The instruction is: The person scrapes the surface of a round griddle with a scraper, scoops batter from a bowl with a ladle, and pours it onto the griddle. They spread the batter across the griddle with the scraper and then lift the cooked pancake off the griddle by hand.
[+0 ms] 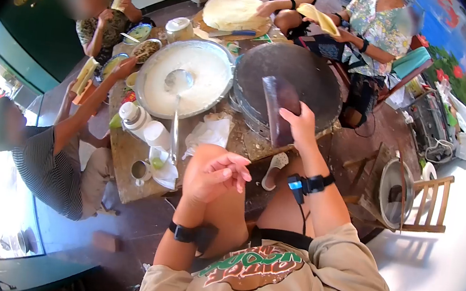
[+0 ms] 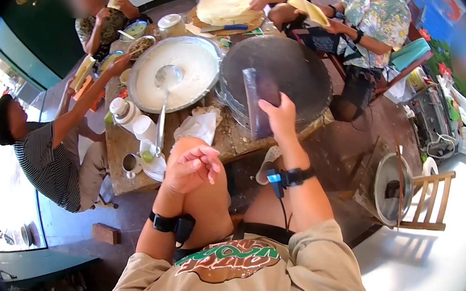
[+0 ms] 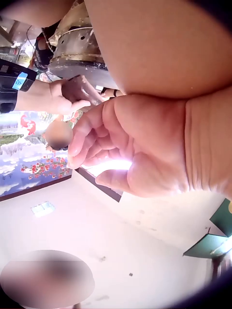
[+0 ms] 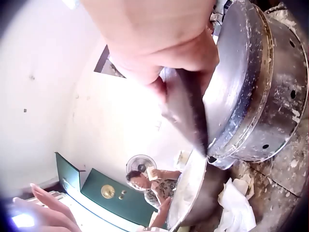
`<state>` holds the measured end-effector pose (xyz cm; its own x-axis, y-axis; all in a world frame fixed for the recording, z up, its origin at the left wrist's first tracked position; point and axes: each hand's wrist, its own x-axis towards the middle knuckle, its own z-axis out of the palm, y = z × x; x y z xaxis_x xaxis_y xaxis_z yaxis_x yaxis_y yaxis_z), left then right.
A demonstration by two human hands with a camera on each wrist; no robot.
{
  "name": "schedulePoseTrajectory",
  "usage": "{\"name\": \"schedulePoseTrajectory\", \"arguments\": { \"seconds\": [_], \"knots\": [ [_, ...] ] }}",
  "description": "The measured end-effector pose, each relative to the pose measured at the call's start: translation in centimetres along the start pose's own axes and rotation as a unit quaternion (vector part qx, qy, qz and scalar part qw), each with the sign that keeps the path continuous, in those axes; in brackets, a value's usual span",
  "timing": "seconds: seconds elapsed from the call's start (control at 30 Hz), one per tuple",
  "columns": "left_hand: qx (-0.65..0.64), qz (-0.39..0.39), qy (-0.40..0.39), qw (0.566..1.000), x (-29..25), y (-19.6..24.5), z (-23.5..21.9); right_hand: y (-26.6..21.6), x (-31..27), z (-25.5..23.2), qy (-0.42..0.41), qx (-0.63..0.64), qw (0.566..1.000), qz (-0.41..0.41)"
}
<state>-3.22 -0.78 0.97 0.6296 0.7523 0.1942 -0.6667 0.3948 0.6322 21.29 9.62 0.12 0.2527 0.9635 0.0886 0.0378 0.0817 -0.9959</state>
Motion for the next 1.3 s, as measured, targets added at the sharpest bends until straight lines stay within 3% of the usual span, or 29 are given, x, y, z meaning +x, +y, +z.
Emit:
{"name": "schedulePoseTrajectory", "arguments": {
  "seconds": [0.03, 0.17, 0.27, 0.3, 0.33, 0.4, 0.47, 0.5, 0.73, 0.83, 0.93, 1.03, 1.13, 1.17, 1.2, 1.27, 1.3],
  "knots": [
    [0.001, 0.002, 0.0, 1.0, 0.0, -0.2, 0.0, -0.4, -0.4, -0.2, -0.008, 0.078, 0.996, 0.033],
    [0.077, 0.018, 0.038, 0.996, -0.4, 1.4, 1.7, 1.8, -0.9, -3.8, 0.045, -0.19, 0.978, -0.071],
    [0.18, 0.097, 0.126, 0.971, -1.5, 4.2, 1.1, 1.9, -2.1, -6.8, 0.054, -0.169, 0.982, -0.062],
    [0.217, 0.094, 0.203, 0.95, -2.0, 5.2, 0.5, 1.8, -2.5, -7.7, 0.056, -0.154, 0.984, -0.068],
    [0.302, 0.097, 0.284, 0.905, -2.0, 6.2, 0.6, 2.1, -2.9, -8.6, 0.061, -0.143, 0.986, -0.062],
    [0.531, 0.061, 0.397, 0.746, -3.4, 7.3, -3.1, 1.6, -3.8, -9.9, 0.063, -0.15, 0.986, -0.044],
    [0.631, 0.047, 0.454, 0.628, -4.5, 7.9, -4.8, 1.5, -4.3, -10.9, 0.058, -0.17, 0.982, -0.056],
    [0.695, 0.065, 0.437, 0.566, -5.6, 7.6, -7.1, 1.6, -4.5, -11.3, 0.052, -0.196, 0.977, -0.06],
    [0.699, -0.031, 0.488, 0.521, -6.7, 7.0, -10.4, 2.6, -5.2, -11.0, 0.091, -0.301, 0.944, -0.1],
    [0.616, -0.095, 0.517, 0.586, -6.2, 7.2, -12.0, 2.4, -4.3, -10.2, 0.103, -0.347, 0.925, -0.115],
    [0.593, -0.171, 0.503, 0.604, -5.9, 7.4, -15.3, 1.0, -3.1, -8.8, 0.108, -0.418, 0.893, -0.126],
    [0.434, -0.238, 0.503, 0.709, -4.4, 8.3, -12.9, 0.1, -1.5, -8.8, 0.155, -0.434, 0.875, -0.149],
    [0.389, -0.231, 0.514, 0.729, -4.2, 7.7, -15.2, -1.0, -0.7, -9.7, 0.219, -0.378, 0.877, -0.201],
    [0.311, -0.213, 0.503, 0.778, -4.7, 7.0, -18.3, -2.0, -1.2, -9.9, 0.228, -0.349, 0.884, -0.21],
    [0.194, -0.165, 0.511, 0.821, -3.8, 7.3, -15.7, -2.6, -1.9, -10.2, 0.237, -0.32, 0.89, -0.22],
    [0.128, -0.141, 0.531, 0.826, -3.0, 7.2, -15.7, -2.3, -3.3, -11.0, 0.248, -0.313, 0.897, -0.189],
    [0.075, -0.138, 0.503, 0.85, -2.9, 7.1, -16.6, -1.5, -4.1, -11.5, 0.237, -0.303, 0.904, -0.187]
  ]
}}
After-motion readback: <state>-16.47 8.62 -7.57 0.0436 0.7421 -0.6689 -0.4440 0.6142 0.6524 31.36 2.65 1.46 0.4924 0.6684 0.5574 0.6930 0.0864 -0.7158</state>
